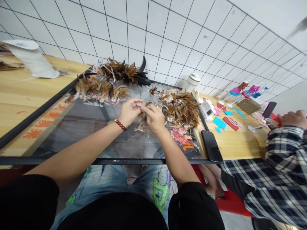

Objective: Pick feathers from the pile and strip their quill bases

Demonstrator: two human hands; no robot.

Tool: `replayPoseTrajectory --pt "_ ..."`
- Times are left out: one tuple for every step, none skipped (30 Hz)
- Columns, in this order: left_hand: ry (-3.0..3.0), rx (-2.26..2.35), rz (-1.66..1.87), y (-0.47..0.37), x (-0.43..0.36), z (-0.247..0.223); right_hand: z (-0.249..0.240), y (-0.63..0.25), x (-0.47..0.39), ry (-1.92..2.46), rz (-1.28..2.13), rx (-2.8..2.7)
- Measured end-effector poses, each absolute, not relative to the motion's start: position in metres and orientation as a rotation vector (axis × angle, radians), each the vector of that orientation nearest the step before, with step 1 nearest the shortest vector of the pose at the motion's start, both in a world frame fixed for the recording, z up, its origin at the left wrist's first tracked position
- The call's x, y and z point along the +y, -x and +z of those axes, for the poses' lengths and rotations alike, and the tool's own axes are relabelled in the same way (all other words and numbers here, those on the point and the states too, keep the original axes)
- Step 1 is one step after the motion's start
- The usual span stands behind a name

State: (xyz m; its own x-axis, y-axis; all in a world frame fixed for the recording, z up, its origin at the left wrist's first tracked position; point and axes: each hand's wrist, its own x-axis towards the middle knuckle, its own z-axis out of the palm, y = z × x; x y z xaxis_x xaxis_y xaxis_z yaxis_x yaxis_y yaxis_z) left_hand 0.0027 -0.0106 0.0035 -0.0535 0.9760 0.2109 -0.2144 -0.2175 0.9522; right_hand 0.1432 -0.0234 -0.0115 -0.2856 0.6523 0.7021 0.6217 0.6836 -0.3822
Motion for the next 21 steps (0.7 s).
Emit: replayPoseTrajectory --pt "-1.110 0.937 1.455 -0.0033 -0.0110 0.0038 -0.0108 -0.1438 -0.0242 0.985 -0.007 -1.999" --pt "-1.052 0.918 1.435 -0.0036 -0.0112 0.0039 -0.0103 -0.1439 -0.0246 0.987 -0.030 -1.988" --pt "-1.016 0.904 1.430 -0.0035 -0.0113 0.0039 -0.0100 -0.1434 -0.0247 0.994 -0.023 -1.957" --pt "-1.005 0.894 1.444 -0.0032 -0.0111 0.0039 -0.0101 -0.1425 -0.0245 1.006 0.007 -1.917" --pt "-1.018 0.888 1.472 -0.0026 -0.0108 0.0039 -0.0104 -0.1413 -0.0240 1.023 0.057 -1.874" --pt "-1.048 0.884 1.506 -0.0019 -0.0105 0.0041 -0.0110 -0.1399 -0.0232 1.039 0.124 -1.830" --pt "-1.088 0.881 1.538 -0.0012 -0.0104 0.0044 -0.0118 -0.1384 -0.0223 1.050 0.203 -1.790" --pt "-1.131 0.879 1.561 -0.0007 -0.0105 0.0049 -0.0128 -0.1370 -0.0213 1.055 0.286 -1.753" --pt "-1.170 0.881 1.573 -0.0004 -0.0109 0.0057 -0.0137 -0.1359 -0.0203 1.055 0.368 -1.720" --pt "-1.200 0.886 1.574 -0.0003 -0.0118 0.0067 -0.0146 -0.1350 -0.0194 1.053 0.441 -1.689" --pt "-1.223 0.897 1.566 -0.0005 -0.0129 0.0078 -0.0153 -0.1344 -0.0187 1.052 0.500 -1.660" --pt "-1.237 0.911 1.554 -0.0009 -0.0143 0.0089 -0.0158 -0.1341 -0.0182 1.054 0.543 -1.633" --pt "-1.243 0.926 1.542 -0.0015 -0.0158 0.0100 -0.0161 -0.1341 -0.0179 1.063 0.567 -1.605" --pt "-1.245 0.938 1.530 -0.0022 -0.0172 0.0108 -0.0161 -0.1342 -0.0180 1.073 0.578 -1.578" --pt "-1.244 0.946 1.521 -0.0029 -0.0183 0.0114 -0.0158 -0.1344 -0.0184 1.086 0.578 -1.556" --pt "-1.242 0.949 1.515 -0.0035 -0.0191 0.0115 -0.0153 -0.1347 -0.0190 1.100 0.569 -1.541" --pt "-1.238 0.949 1.509 -0.0040 -0.0194 0.0113 -0.0145 -0.1351 -0.0197 1.117 0.555 -1.532" --pt "-1.231 0.947 1.502 -0.0043 -0.0192 0.0106 -0.0135 -0.1355 -0.0206 1.135 0.536 -1.529" --pt "-1.222 0.942 1.495 -0.0044 -0.0186 0.0097 -0.0126 -0.1360 -0.0213 1.153 0.517 -1.531" --pt "-1.208 0.937 1.489 -0.0042 -0.0175 0.0087 -0.0118 -0.1366 -0.0216 1.170 0.498 -1.534" --pt "-1.191 0.936 1.489 -0.0037 -0.0160 0.0076 -0.0114 -0.1374 -0.0215 1.186 0.478 -1.536"
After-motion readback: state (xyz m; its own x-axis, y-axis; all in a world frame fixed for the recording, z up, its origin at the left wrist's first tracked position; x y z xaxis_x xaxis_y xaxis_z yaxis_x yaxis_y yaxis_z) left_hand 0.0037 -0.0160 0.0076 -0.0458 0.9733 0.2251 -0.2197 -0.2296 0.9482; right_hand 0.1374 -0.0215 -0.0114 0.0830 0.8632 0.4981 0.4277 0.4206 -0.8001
